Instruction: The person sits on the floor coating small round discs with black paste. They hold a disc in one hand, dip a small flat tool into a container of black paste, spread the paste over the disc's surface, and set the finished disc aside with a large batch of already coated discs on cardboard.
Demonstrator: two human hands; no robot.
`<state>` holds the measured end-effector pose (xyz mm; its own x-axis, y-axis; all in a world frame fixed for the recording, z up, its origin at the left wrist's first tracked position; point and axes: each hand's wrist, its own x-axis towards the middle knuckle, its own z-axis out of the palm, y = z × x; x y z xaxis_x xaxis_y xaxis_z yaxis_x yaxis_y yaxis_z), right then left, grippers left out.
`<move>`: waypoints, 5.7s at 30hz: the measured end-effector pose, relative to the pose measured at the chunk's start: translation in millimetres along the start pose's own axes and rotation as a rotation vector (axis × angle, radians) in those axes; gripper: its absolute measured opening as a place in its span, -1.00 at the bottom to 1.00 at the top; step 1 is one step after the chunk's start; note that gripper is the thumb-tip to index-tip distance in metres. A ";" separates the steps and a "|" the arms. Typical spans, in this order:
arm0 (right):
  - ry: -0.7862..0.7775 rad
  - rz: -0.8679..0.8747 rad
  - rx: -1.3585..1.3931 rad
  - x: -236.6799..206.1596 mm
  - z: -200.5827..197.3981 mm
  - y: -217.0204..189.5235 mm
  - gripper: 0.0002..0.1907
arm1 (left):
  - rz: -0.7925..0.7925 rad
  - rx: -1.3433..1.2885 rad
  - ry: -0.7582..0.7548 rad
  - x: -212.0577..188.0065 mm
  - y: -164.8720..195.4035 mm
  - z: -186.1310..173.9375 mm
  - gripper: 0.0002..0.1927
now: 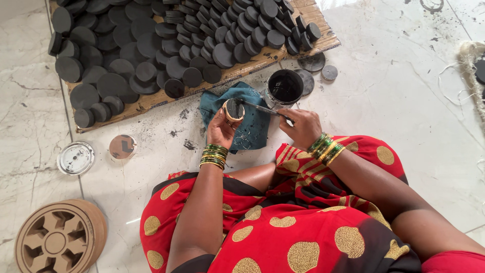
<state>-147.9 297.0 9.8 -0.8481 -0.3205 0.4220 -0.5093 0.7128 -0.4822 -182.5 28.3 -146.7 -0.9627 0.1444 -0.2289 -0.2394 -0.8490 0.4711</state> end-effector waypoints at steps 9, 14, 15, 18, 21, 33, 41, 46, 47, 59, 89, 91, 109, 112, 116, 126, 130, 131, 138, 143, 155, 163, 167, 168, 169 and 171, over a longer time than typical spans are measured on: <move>-0.163 0.132 -0.032 -4.5 2.9 -7.5 -0.77 | 0.092 -0.038 0.038 2.5 1.2 -6.8 -0.56; -0.048 -0.041 -0.073 -14.7 7.6 -21.0 -0.80 | 0.103 -0.036 0.090 4.1 0.7 -8.9 -0.56; -0.036 -0.044 -0.099 -15.2 9.2 -22.8 -0.80 | 0.104 -0.030 0.082 3.5 0.9 -8.4 -0.55; -0.032 -0.020 -0.083 -11.6 10.8 -19.3 -0.78 | 0.062 -0.010 0.028 0.7 0.4 -3.6 -0.52; -0.075 0.086 0.018 -4.9 11.0 -8.5 -0.73 | 0.032 -0.001 -0.063 -2.5 1.9 1.7 -0.50; -0.057 -0.045 -0.016 -24.0 6.9 -15.6 -0.80 | 0.131 -0.116 0.051 2.2 4.4 -13.3 -0.54; -0.108 0.103 -0.037 -13.7 4.3 -4.5 -0.78 | 0.089 -0.085 0.043 0.2 5.1 -5.1 -0.53; -0.051 0.119 0.048 -4.0 5.3 -5.6 -0.74 | 0.026 -0.002 -0.030 -3.8 6.0 2.0 -0.53; -0.047 0.099 0.071 -3.1 5.2 -6.8 -0.73 | 0.026 0.027 -0.041 -3.4 5.2 2.2 -0.53; -0.086 -0.017 -0.031 -18.2 0.1 -7.7 -0.80 | 0.070 -0.031 0.023 0.0 5.1 -6.3 -0.52; -0.066 0.110 -0.013 -7.6 2.3 -10.7 -0.77 | 0.025 -0.037 -0.023 -4.1 7.7 0.0 -0.52; -0.109 0.109 -0.047 -12.9 1.0 -13.8 -0.80 | 0.039 -0.059 0.010 -2.6 6.9 -2.9 -0.54; -0.080 0.045 -0.003 -18.9 4.2 -13.6 -0.80 | 0.050 -0.088 0.041 -1.5 8.5 -3.7 -0.57; 0.057 -0.124 -0.080 -22.8 6.7 -23.4 -0.80 | 0.044 -0.071 0.013 -2.0 6.1 -2.5 -0.56; -0.079 0.074 -0.035 -13.3 8.5 -19.6 -0.75 | -0.007 -0.031 -0.072 -6.8 5.0 6.4 -0.53; -0.046 -0.001 -0.007 -25.3 4.5 -15.2 -0.80 | 0.083 -0.123 0.027 -1.0 8.2 -4.8 -0.56; -0.036 -0.034 -0.018 -25.1 4.1 -17.6 -0.82 | 0.092 -0.136 0.030 0.0 7.0 -8.8 -0.58; -0.048 0.002 -0.013 -23.5 3.6 -16.6 -0.81 | 0.087 -0.136 0.036 -0.7 7.5 -7.5 -0.58; -0.045 0.152 -0.005 -7.9 3.4 -8.4 -0.78 | -0.021 -0.048 -0.033 -7.9 9.4 9.7 -0.54; -0.076 0.070 -0.011 -9.2 4.7 -15.9 -0.75 | -0.028 -0.009 -0.088 -7.8 7.7 6.5 -0.52; -0.061 0.135 -0.003 -8.2 -0.6 -6.5 -0.77 | -0.023 -0.055 -0.052 -7.6 9.4 6.4 -0.52; -0.017 -0.111 -0.073 -18.3 -1.9 -20.7 -0.82 | -0.005 -0.074 -0.013 -7.9 12.8 5.9 -0.53; -0.022 -0.066 -0.050 -16.7 -5.7 -12.6 -0.78 | 0.005 -0.112 0.022 -7.5 12.9 4.6 -0.55; -0.046 0.003 -0.072 -13.7 -5.4 -10.2 -0.78 | 0.002 -0.118 0.017 -7.7 12.8 5.7 -0.55; -0.070 0.072 -0.095 -10.8 -5.2 -8.2 -0.77 | -0.009 -0.100 -0.009 -8.0 12.9 7.1 -0.55; -0.018 0.056 -0.071 -5.4 -2.1 -7.3 -0.78 | -0.030 -0.066 -0.062 -9.0 12.7 10.7 -0.54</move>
<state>-139.3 294.9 12.6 -0.8777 -0.2898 0.3816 -0.4500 0.7723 -0.4484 -178.2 21.6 -129.6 -0.9616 0.2001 -0.1880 -0.2616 -0.8752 0.4068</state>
